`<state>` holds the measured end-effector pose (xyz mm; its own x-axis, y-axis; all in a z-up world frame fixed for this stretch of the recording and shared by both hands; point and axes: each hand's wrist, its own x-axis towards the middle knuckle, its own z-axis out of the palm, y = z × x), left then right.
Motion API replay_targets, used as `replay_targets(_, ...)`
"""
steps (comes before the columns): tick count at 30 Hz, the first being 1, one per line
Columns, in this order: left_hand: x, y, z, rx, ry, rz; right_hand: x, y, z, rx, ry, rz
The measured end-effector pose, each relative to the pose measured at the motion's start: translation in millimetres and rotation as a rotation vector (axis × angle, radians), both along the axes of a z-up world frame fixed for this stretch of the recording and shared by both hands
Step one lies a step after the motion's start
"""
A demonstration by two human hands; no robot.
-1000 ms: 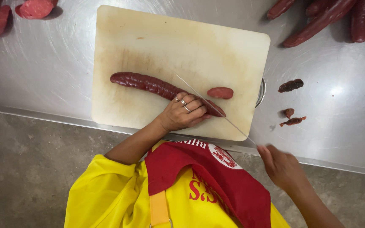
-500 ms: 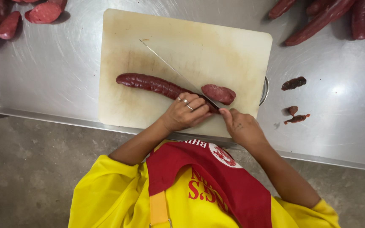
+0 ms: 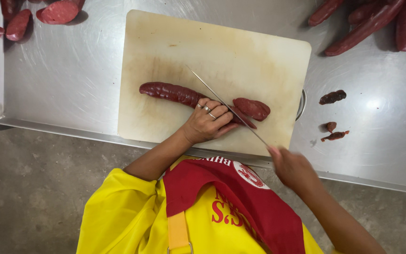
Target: The person slices sausages one by one on a cutting board using a knife, moving the sliced pieces into a pile to the side after finishing each one.
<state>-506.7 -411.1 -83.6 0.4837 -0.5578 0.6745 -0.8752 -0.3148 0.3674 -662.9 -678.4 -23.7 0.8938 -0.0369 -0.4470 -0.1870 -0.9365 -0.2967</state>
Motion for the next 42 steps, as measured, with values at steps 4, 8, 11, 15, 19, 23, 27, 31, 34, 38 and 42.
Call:
replay_targets(4,-2,3,1,0.035,0.034,-0.018,73,59,-38,0.099,-0.236,-0.043)
replay_targets(8,4,21,9,0.066,0.01,0.019,63,40,-26,0.06,-0.196,0.181)
replay_targets(11,14,31,9,0.045,0.014,0.013,5,0,11,0.014,-0.309,0.403)
replay_targets(15,13,28,6,0.051,-0.021,0.019,-55,-18,53,0.025,-0.038,-0.15)
replay_targets(19,11,29,1,0.012,-0.011,0.028,-44,-20,30,-0.115,0.112,0.077)
replay_targets(23,7,29,-1,0.021,0.01,0.038,54,42,-40,-0.006,0.12,-0.086)
replay_targets(27,7,35,5,0.039,0.027,0.025,84,77,-36,0.047,-0.207,0.141)
replay_targets(31,21,57,13,0.077,0.036,0.049,45,38,4,0.083,0.158,-0.16)
replay_targets(34,24,61,10,0.079,0.024,0.027,-17,9,46,-0.015,0.22,-0.216)
replay_targets(38,18,58,5,0.045,0.013,0.08,-43,-3,56,-0.097,0.313,-0.268)
replay_targets(42,13,60,-2,0.045,0.038,0.093,20,35,-18,-0.042,-0.174,0.404)
